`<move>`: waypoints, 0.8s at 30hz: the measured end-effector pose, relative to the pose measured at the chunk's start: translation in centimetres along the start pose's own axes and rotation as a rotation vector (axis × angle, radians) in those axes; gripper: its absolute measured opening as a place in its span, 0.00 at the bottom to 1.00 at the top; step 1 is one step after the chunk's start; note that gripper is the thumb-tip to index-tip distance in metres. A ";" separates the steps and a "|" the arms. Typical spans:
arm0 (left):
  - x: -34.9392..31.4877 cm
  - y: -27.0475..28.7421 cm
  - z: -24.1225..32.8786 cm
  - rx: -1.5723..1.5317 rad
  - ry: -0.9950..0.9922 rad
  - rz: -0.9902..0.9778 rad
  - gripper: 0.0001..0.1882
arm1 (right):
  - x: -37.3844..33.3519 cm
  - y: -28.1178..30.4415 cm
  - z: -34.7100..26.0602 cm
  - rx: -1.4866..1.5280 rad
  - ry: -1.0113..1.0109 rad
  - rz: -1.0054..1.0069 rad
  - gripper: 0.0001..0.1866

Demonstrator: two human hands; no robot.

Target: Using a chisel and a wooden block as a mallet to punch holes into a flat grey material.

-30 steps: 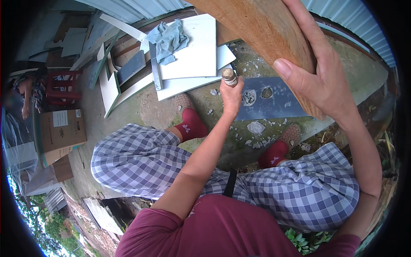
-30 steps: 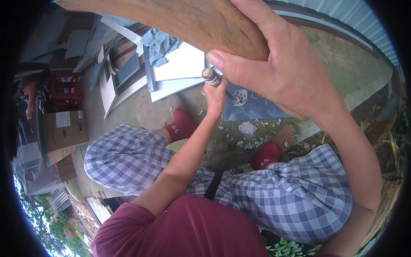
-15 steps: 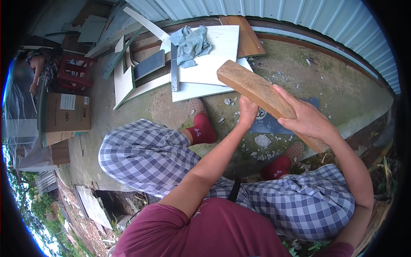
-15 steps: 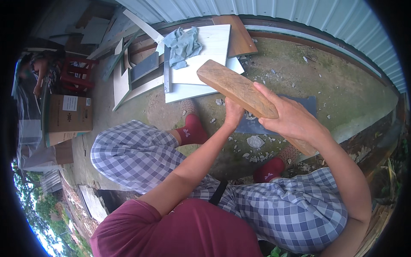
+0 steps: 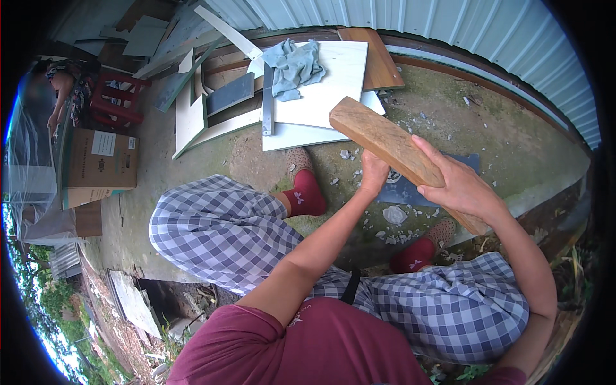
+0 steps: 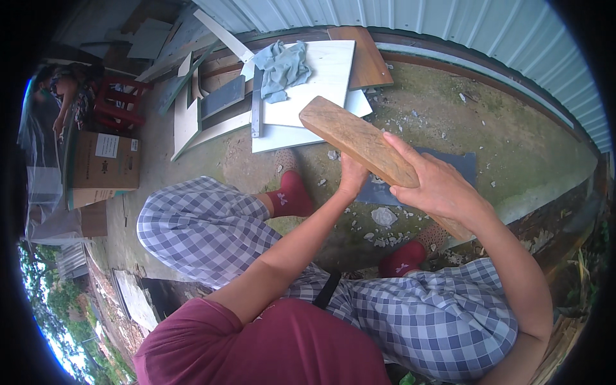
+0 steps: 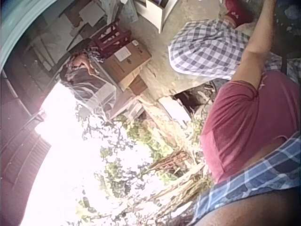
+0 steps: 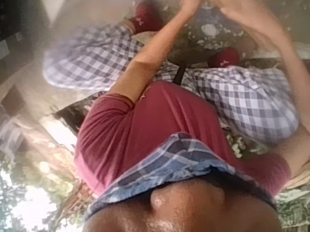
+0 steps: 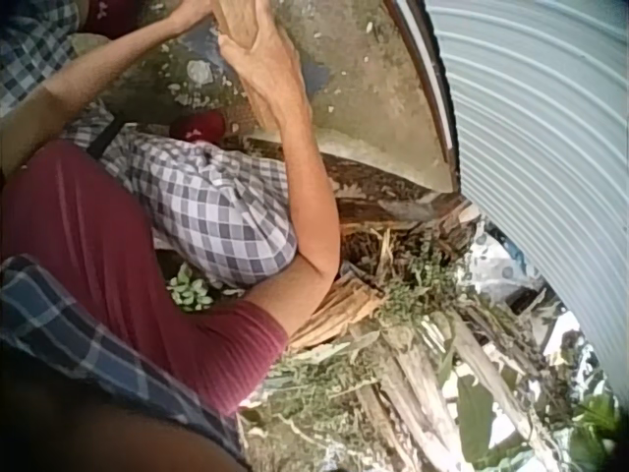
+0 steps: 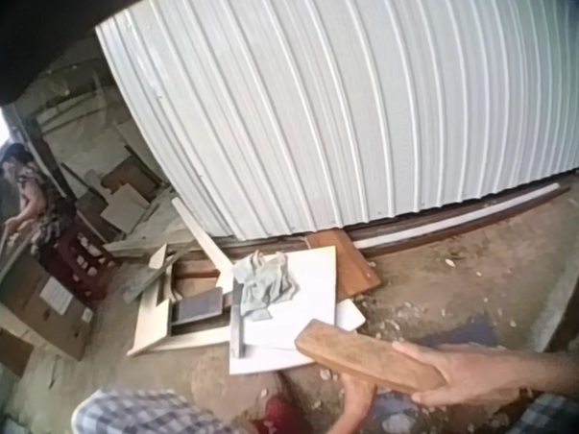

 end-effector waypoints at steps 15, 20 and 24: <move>0.0 -0.1 -0.5 0.034 0.015 0.017 0.13 | -0.1 -0.3 0.5 -0.015 0.015 0.021 0.45; 0.1 -0.2 -0.3 0.017 0.053 0.014 0.13 | -0.1 -0.4 0.4 0.009 0.017 0.019 0.46; 0.1 0.0 0.3 0.039 -0.022 0.089 0.12 | -0.2 -0.2 0.4 0.005 0.032 0.024 0.46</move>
Point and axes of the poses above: each hand's wrist, its own x-axis towards the middle knuckle, its own y-axis out of the back of the hand, z = x × y, the point moved 4 cm from there along x, towards the middle knuckle, and after that the axes turned 8 degrees about z, right-handed, at the moved point
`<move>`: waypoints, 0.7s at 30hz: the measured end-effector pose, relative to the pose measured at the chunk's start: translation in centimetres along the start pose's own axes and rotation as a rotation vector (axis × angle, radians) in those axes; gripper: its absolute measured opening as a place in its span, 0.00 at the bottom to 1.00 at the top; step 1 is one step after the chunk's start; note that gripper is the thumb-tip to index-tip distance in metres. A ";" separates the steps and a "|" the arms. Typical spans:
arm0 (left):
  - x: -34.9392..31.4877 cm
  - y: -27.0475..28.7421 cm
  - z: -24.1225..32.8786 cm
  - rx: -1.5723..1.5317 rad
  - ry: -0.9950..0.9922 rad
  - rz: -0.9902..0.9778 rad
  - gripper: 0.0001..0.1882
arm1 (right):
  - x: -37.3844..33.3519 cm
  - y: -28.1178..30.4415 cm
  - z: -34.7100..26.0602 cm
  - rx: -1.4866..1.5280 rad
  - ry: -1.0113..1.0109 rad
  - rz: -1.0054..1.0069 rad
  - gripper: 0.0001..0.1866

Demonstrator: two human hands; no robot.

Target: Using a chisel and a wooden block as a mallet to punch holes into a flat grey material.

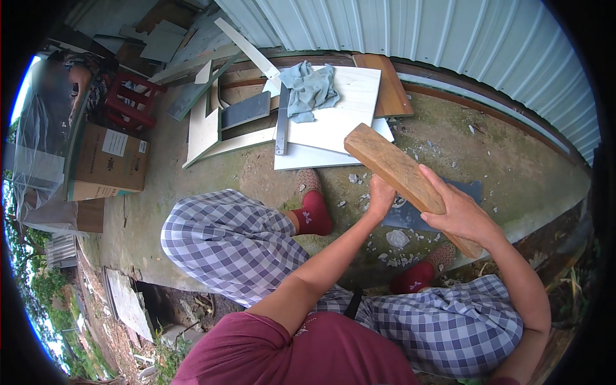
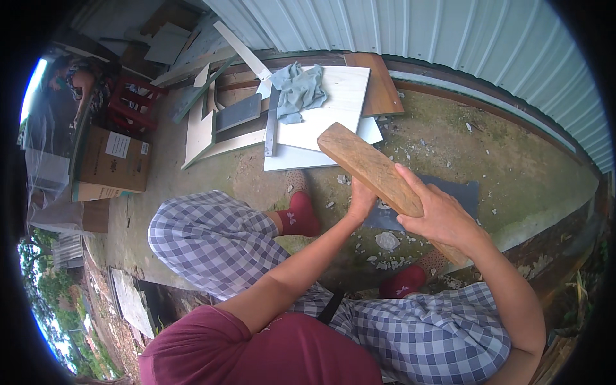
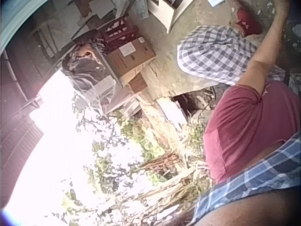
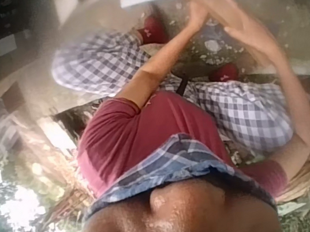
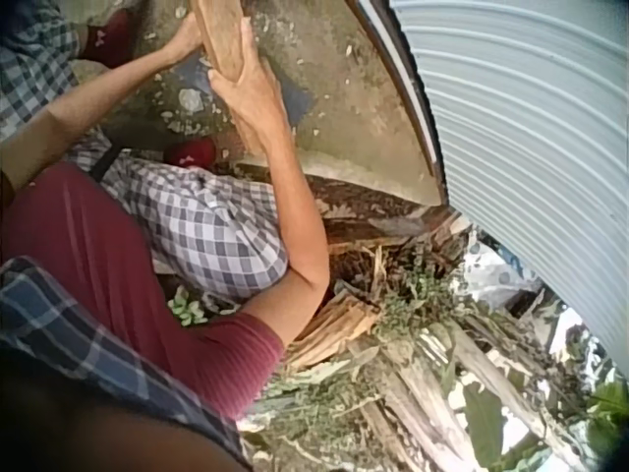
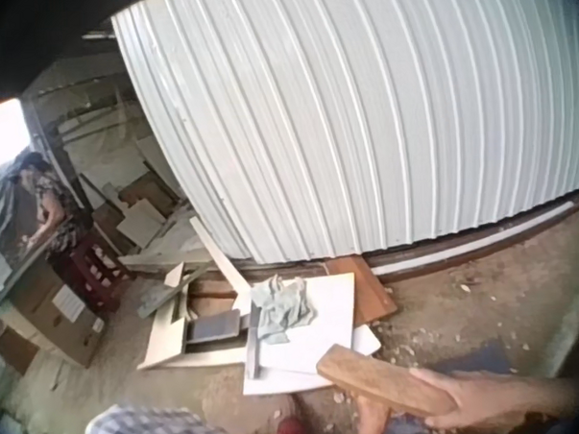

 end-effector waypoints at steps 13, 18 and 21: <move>0.2 -0.3 -0.7 0.019 0.058 -0.077 0.13 | -0.2 0.5 -0.8 -0.028 -0.105 -0.069 0.47; -0.3 -0.1 -0.4 -0.046 0.049 -0.063 0.13 | -0.3 0.3 -0.8 -0.047 -0.088 -0.060 0.48; -0.1 -0.3 -0.4 -0.016 0.051 -0.068 0.13 | -0.2 0.2 -0.5 -0.040 -0.059 -0.011 0.46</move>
Point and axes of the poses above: each hand's wrist, its own x-axis towards the middle knuckle, its own y-axis out of the back of the hand, z = x × y, the point moved 4 cm from there along x, towards the middle knuckle, and after that the axes turned 8 degrees about z, right-handed, at the moved point
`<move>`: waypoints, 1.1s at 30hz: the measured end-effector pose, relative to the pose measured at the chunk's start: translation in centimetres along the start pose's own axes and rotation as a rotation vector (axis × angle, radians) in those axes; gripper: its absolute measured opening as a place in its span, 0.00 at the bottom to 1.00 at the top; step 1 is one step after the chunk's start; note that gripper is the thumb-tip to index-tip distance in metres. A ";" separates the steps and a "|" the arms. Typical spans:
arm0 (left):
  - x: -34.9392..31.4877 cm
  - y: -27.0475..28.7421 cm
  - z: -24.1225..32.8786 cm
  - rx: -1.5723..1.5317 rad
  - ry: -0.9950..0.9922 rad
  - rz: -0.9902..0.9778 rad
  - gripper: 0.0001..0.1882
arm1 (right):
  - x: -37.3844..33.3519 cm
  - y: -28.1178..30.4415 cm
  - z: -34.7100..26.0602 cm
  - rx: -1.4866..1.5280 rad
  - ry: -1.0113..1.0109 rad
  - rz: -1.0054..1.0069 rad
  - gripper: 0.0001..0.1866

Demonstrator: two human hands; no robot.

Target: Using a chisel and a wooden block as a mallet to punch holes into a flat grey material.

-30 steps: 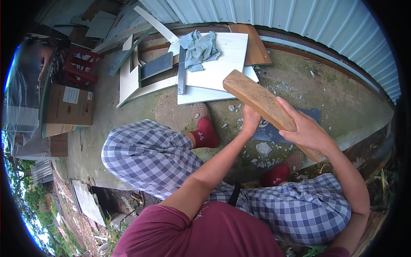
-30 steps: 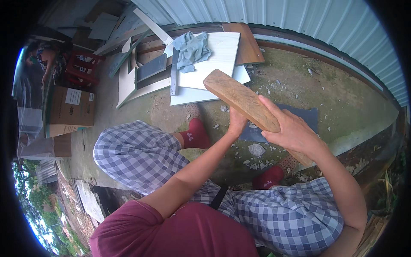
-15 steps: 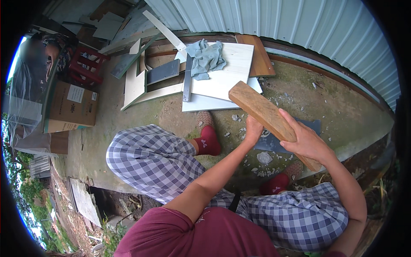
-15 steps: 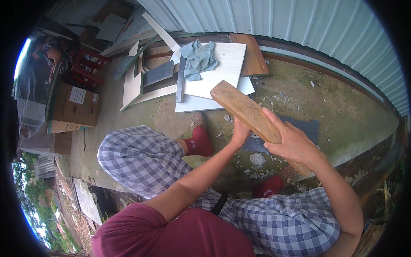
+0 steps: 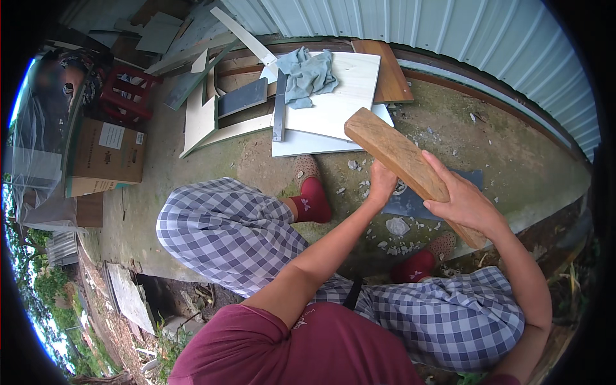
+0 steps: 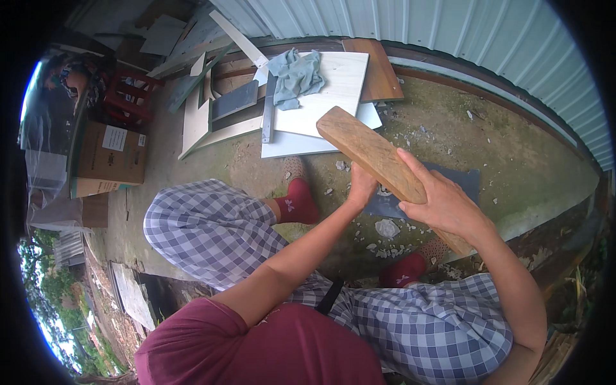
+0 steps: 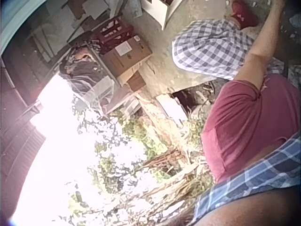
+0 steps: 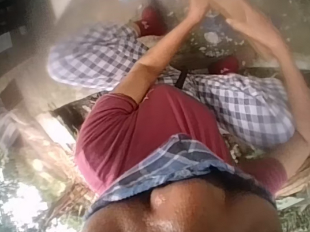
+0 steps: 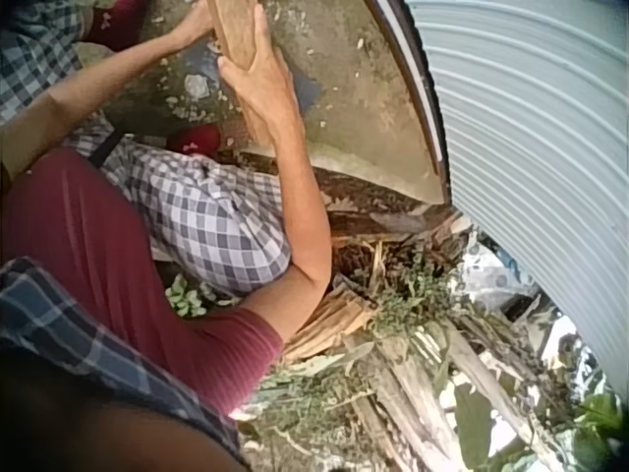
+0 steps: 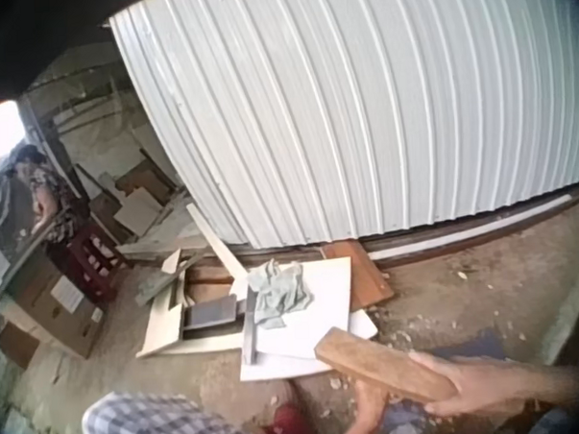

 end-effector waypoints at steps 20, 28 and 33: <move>0.3 0.2 -0.8 0.000 -0.010 -0.041 0.12 | 0.5 -0.4 0.4 0.057 0.077 0.009 0.47; 0.7 0.2 -0.2 -0.060 -0.018 0.000 0.14 | -0.1 1.1 -1.8 0.049 0.034 0.046 0.45; 0.9 0.8 -0.3 -0.188 0.067 0.065 0.17 | -0.2 3.4 -3.3 0.221 0.051 0.165 0.43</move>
Point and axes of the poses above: each hand's wrist, its own x-axis towards the middle knuckle, its own y-axis out of the back of the hand, z = x × y, the point moved 4 cm from there along x, towards the middle knuckle, and after that the axes turned 8 degrees about z, right-handed, at the moved point
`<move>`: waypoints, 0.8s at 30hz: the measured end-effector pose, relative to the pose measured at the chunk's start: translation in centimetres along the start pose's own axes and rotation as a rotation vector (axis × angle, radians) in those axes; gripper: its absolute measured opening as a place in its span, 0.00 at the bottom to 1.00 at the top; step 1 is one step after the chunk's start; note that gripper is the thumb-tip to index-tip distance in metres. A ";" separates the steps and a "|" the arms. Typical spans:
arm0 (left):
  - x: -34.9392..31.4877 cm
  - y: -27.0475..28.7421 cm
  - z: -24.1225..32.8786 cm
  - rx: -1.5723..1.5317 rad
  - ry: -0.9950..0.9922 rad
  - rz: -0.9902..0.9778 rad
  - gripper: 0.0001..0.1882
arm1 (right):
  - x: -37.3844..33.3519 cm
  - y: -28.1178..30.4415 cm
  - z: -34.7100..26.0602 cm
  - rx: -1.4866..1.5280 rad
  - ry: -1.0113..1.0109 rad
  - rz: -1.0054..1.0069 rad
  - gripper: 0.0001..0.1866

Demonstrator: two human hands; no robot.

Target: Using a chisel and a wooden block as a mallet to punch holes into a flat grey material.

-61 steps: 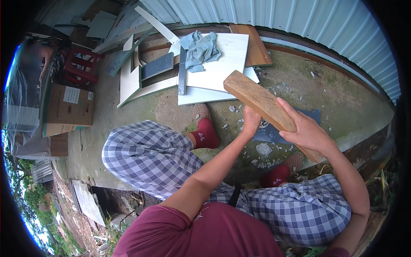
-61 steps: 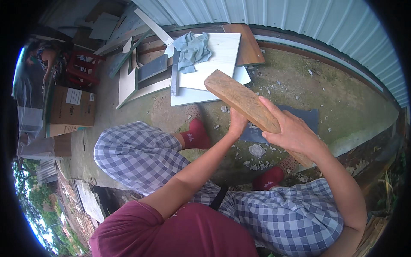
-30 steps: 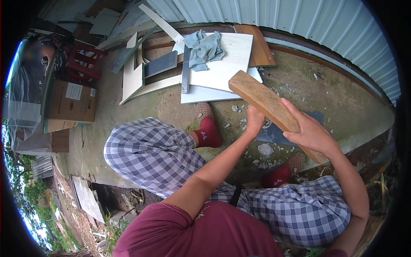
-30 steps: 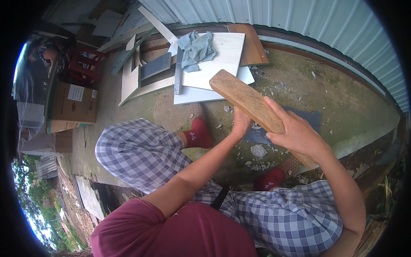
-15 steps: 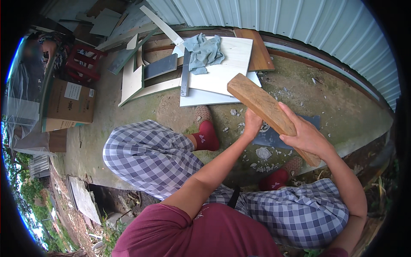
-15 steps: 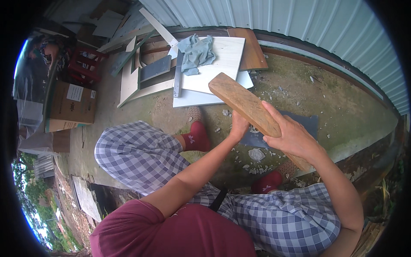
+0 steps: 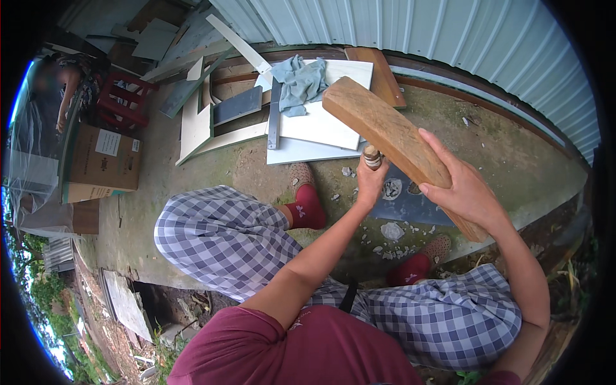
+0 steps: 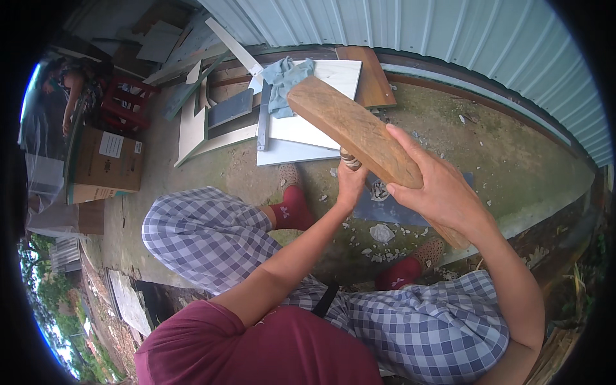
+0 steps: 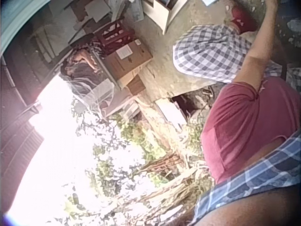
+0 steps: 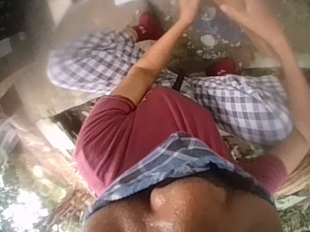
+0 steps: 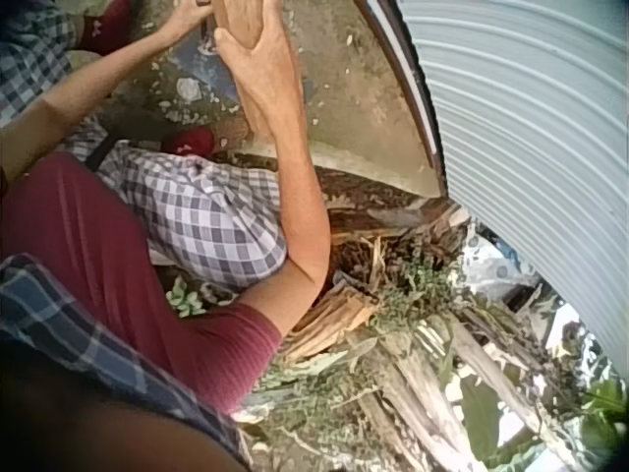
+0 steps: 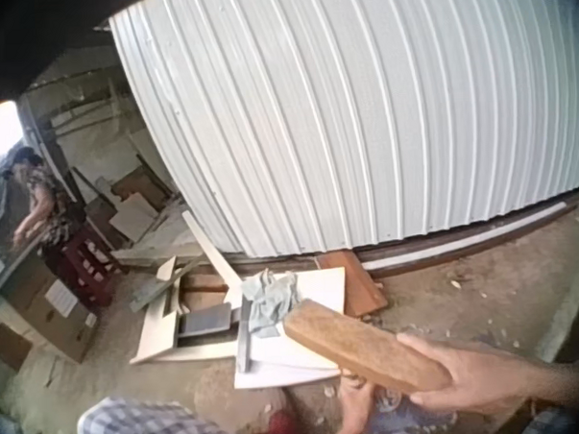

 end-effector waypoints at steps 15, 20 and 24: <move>0.1 -0.4 0.7 0.056 -0.019 0.005 0.19 | 0.6 -1.2 0.0 -0.159 0.027 -0.023 0.42; -0.2 0.0 0.2 0.070 0.114 -0.044 0.22 | 0.2 -1.7 0.9 -0.009 -0.059 -0.061 0.43; 0.1 -0.2 0.4 0.028 0.007 -0.011 0.21 | 0.2 -2.1 2.3 -0.178 -0.132 -0.084 0.44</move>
Point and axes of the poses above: each hand's wrist, its own x-axis towards the middle knuckle, its own y-axis out of the back of the hand, z = x × y, the point moved 4 cm from there along x, towards the middle knuckle, and after that the axes turned 8 degrees about z, right-handed, at the moved point
